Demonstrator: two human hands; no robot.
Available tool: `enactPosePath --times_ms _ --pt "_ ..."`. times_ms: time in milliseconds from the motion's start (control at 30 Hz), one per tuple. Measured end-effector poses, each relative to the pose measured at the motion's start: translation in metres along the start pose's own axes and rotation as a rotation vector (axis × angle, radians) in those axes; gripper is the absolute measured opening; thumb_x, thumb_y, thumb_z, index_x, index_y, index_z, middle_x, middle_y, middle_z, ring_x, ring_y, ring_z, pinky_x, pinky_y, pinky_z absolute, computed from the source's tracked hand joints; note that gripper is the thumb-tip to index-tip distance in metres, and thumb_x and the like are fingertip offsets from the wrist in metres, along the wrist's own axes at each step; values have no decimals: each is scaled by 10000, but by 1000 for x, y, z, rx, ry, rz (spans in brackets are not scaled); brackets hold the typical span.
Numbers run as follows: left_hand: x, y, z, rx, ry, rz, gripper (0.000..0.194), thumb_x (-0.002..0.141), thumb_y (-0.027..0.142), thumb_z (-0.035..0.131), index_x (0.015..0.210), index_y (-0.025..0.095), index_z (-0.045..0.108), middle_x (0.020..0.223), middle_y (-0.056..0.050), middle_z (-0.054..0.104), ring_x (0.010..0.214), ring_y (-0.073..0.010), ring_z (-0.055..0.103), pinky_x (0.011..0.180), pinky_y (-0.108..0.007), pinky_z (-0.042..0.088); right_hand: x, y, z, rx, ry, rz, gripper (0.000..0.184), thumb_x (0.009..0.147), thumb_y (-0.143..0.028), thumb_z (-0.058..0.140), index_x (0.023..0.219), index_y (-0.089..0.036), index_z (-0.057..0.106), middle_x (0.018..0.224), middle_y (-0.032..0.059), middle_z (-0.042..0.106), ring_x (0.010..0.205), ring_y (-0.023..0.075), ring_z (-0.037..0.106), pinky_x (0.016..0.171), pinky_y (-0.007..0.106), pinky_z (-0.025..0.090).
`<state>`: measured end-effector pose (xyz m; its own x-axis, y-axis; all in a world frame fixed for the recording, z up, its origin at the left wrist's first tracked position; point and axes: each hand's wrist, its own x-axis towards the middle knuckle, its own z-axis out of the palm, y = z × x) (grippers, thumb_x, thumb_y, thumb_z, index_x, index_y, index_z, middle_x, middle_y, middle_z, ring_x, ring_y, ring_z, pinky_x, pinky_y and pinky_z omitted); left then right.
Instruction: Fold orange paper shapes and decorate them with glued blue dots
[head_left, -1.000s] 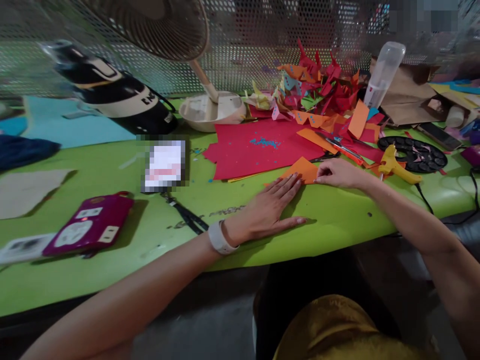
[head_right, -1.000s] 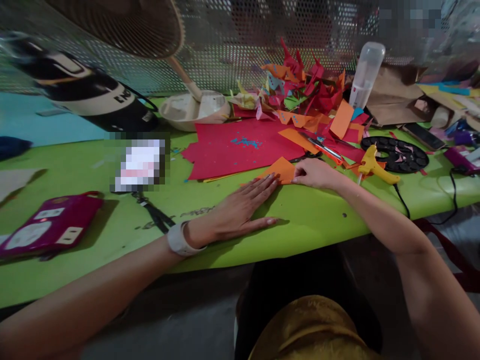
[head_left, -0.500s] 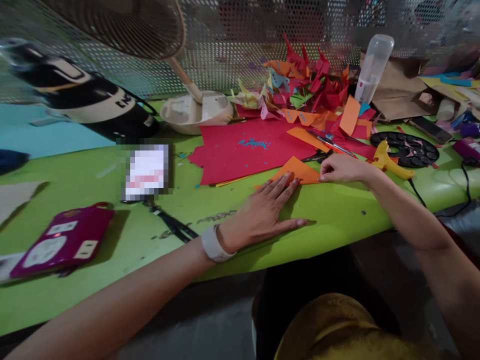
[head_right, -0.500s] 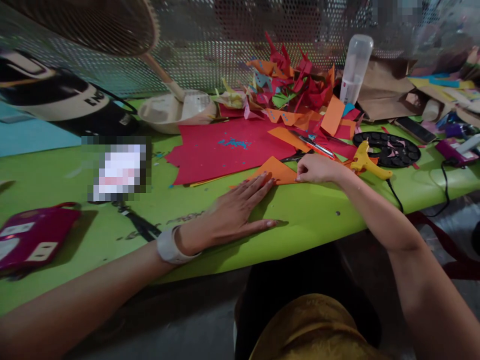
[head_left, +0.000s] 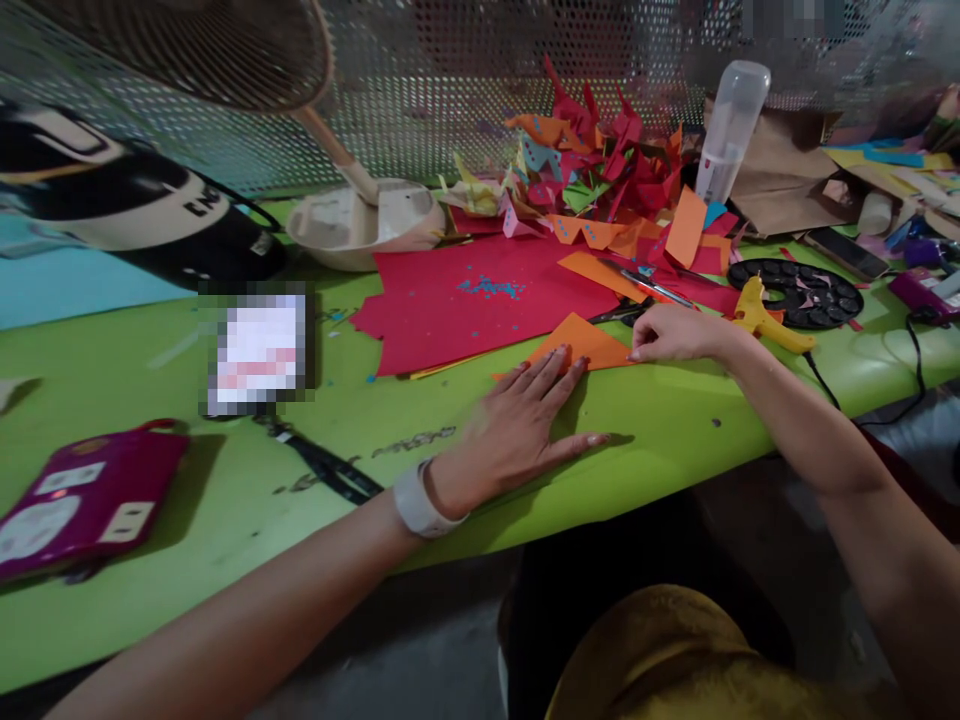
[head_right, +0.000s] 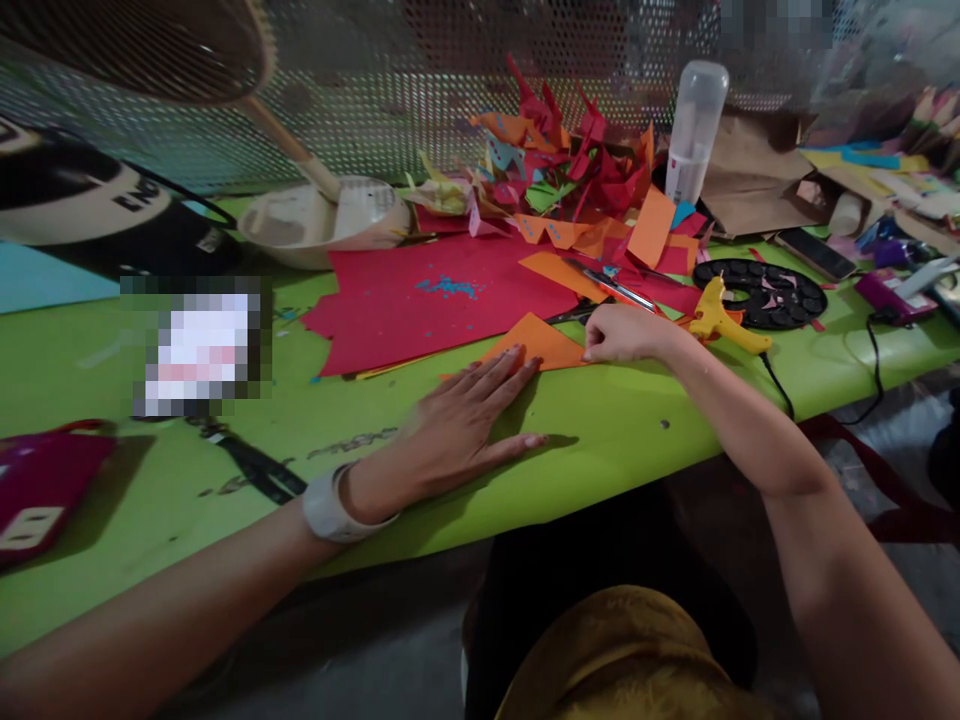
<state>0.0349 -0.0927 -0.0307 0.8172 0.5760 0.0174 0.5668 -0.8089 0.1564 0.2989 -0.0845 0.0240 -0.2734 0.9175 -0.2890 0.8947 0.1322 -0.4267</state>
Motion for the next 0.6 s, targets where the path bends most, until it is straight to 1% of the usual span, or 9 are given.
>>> enactPosePath --times_ms 133,233,333,467,500,533,600 --pt "0 2 1 33 7 -12 966 863 814 237 1563 148 241 1621 -164 224 1475 -332 274 1193 -484 212 -3 -2 -4 -15 -39 14 134 804 -250 628 752 -159 712 770 46 713 687 144 603 619 259 395" --pt "1 2 1 46 10 -6 972 868 809 227 1559 126 247 1619 -171 221 1488 -320 242 1204 -483 185 -5 -3 -7 -46 -50 28 134 806 -241 623 743 -155 703 784 51 714 715 149 613 622 254 391" --pt "1 2 1 40 6 8 971 873 802 243 1557 113 245 1619 -177 216 1496 -308 219 1207 -472 187 -4 2 -7 -59 -40 28 123 801 -228 622 736 -157 699 803 54 718 743 154 622 632 253 396" --pt "1 2 1 35 -1 2 968 875 798 250 1555 110 251 1618 -179 217 1491 -315 230 1202 -474 208 -5 10 -9 -78 -30 41 93 781 -214 630 743 -169 701 795 38 718 735 157 624 624 257 394" --pt "1 2 1 38 1 0 969 874 799 244 1554 108 253 1617 -182 216 1491 -318 230 1200 -479 212 -6 10 -11 -85 0 53 87 780 -212 633 745 -171 702 792 35 718 734 158 626 626 259 394" --pt "1 2 1 41 3 1 971 874 800 238 1552 105 258 1616 -186 214 1491 -320 230 1198 -482 217 -8 8 -12 -94 61 71 88 786 -213 633 751 -172 704 796 36 719 740 162 630 634 262 397" --pt "1 3 1 49 12 5 980 869 806 232 1544 98 278 1612 -195 222 1488 -324 237 1192 -485 230 -12 0 -11 -115 269 123 119 828 -230 611 810 -167 710 845 52 726 782 179 641 666 277 416"
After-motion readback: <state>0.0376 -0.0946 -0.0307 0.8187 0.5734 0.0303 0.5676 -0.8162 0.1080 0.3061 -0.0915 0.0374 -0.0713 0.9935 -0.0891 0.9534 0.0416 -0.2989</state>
